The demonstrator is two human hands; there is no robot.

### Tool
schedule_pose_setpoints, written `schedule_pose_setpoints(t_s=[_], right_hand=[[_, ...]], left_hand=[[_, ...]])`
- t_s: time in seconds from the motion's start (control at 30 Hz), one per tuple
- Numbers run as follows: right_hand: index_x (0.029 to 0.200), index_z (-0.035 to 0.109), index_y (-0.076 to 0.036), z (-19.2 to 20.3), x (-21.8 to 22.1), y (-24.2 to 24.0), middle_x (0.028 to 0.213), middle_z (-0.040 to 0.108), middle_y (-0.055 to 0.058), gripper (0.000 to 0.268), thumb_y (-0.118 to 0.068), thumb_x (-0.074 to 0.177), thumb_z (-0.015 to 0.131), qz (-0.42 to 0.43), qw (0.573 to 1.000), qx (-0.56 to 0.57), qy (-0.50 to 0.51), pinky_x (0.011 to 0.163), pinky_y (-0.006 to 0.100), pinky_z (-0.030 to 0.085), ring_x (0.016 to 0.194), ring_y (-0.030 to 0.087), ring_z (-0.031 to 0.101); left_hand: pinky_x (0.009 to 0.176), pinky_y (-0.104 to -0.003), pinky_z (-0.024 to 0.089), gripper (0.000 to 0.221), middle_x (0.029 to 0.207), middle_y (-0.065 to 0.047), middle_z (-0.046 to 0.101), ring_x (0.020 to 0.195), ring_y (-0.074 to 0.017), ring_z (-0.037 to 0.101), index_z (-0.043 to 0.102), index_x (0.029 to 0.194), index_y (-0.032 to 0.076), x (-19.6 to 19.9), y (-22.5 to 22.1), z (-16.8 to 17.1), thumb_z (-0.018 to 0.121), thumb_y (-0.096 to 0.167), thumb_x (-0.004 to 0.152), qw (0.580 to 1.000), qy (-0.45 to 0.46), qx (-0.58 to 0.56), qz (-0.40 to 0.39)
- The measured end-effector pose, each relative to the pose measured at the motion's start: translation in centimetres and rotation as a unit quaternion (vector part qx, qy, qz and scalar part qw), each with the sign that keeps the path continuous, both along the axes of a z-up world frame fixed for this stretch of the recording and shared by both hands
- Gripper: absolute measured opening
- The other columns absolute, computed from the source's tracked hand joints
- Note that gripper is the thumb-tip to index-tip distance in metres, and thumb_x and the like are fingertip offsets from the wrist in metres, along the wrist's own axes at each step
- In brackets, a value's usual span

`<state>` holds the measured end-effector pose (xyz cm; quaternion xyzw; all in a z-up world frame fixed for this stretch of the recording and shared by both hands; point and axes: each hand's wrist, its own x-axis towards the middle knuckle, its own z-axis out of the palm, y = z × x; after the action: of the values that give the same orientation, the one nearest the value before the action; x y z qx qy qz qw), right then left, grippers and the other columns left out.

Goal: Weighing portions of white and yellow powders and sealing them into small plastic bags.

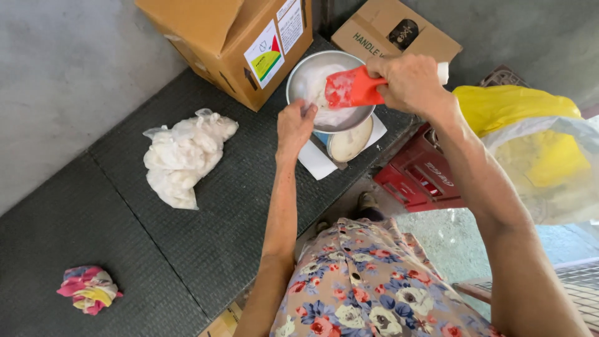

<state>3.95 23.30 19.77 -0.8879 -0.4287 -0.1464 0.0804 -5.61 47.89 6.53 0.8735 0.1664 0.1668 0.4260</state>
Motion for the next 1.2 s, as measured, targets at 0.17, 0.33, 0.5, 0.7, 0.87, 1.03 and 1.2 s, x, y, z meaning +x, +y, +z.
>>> schedule_pose_setpoints(t_s=[0.17, 0.33, 0.5, 0.7, 0.87, 1.03, 1.2], right_hand=[[0.106, 0.067, -0.017, 0.6, -0.1, 0.7, 0.089, 0.072, 0.013, 0.024, -0.011, 0.083, 0.071, 0.019, 0.999, 0.007, 0.042, 0.068, 0.051, 0.052, 0.085, 0.039, 0.069], [0.101, 0.064, -0.015, 1.3, 0.8, 1.7, 0.091, 0.072, 0.013, 0.022, -0.012, 0.081, 0.072, 0.036, 0.998, 0.004, 0.045, 0.067, 0.05, 0.052, 0.086, 0.039, 0.069], [0.098, 0.062, -0.014, 1.5, 1.8, 2.7, 0.083, 0.07, 0.014, 0.021, -0.01, 0.078, 0.07, 0.048, 0.995, -0.014, 0.09, 0.068, 0.049, 0.052, 0.084, 0.038, 0.069], [0.097, 0.064, -0.014, 1.9, 3.4, 2.2, 0.08, 0.07, 0.015, 0.021, -0.014, 0.078, 0.073, 0.051, 0.992, -0.047, 0.105, 0.069, 0.048, 0.052, 0.082, 0.037, 0.069], [0.1, 0.071, -0.017, 4.2, 4.2, 1.1, 0.087, 0.073, 0.012, 0.025, -0.016, 0.076, 0.077, 0.065, 0.995, -0.036, 0.065, 0.066, 0.047, 0.052, 0.081, 0.034, 0.071], [0.103, 0.074, -0.018, 6.2, 3.6, 0.7, 0.093, 0.075, 0.009, 0.029, -0.017, 0.075, 0.08, 0.074, 0.997, -0.036, 0.0, 0.065, 0.045, 0.053, 0.086, 0.034, 0.071], [0.114, 0.077, -0.02, 6.4, 2.9, 1.3, 0.09, 0.075, 0.011, 0.042, -0.018, 0.073, 0.08, 0.076, 0.996, -0.039, 0.015, 0.065, 0.044, 0.054, 0.081, 0.032, 0.072]], left_hand=[[0.087, -0.04, 0.056, 0.027, 0.11, -0.019, 0.073, 0.099, -0.032, 0.074, 0.072, 0.11, -0.001, 0.0, -0.7, 1.3, 0.073, 0.02, 0.093, 0.992, -0.117, -0.032, -0.022], [0.088, -0.038, 0.056, 0.021, 0.117, -0.015, 0.073, 0.103, -0.0306, 0.073, 0.072, 0.108, -0.001, 2.6, -0.4, -0.8, 0.073, 0.011, 0.091, 0.97, -0.211, -0.055, -0.108], [0.086, -0.031, 0.057, 0.017, 0.122, -0.013, 0.072, 0.102, -0.0256, 0.073, 0.073, 0.107, 0.001, 3.8, 0.1, -0.8, 0.07, 0.0, 0.091, 0.964, -0.169, 0.0, -0.204], [0.081, -0.027, 0.054, 0.018, 0.115, -0.01, 0.071, 0.096, -0.0149, 0.067, 0.077, 0.108, 0.002, 6.2, 0.6, -2.1, 0.072, -0.001, 0.091, 0.942, -0.216, -0.122, -0.228], [0.083, -0.025, 0.054, 0.015, 0.104, -0.004, 0.073, 0.092, -0.0085, 0.064, 0.079, 0.11, 0.003, 5.6, 1.3, 2.0, 0.068, 0.002, 0.099, 0.898, -0.252, -0.315, -0.176], [0.088, -0.025, 0.053, 0.014, 0.103, -0.002, 0.075, 0.093, -0.0074, 0.065, 0.077, 0.111, 0.001, 5.6, 0.4, 5.4, 0.065, 0.006, 0.104, 0.856, -0.287, -0.39, -0.182], [0.087, -0.027, 0.055, 0.015, 0.104, -0.005, 0.076, 0.092, -0.0103, 0.068, 0.074, 0.112, 0.0, 5.3, -0.2, 5.9, 0.062, 0.005, 0.104, 0.786, -0.27, -0.512, -0.215]])
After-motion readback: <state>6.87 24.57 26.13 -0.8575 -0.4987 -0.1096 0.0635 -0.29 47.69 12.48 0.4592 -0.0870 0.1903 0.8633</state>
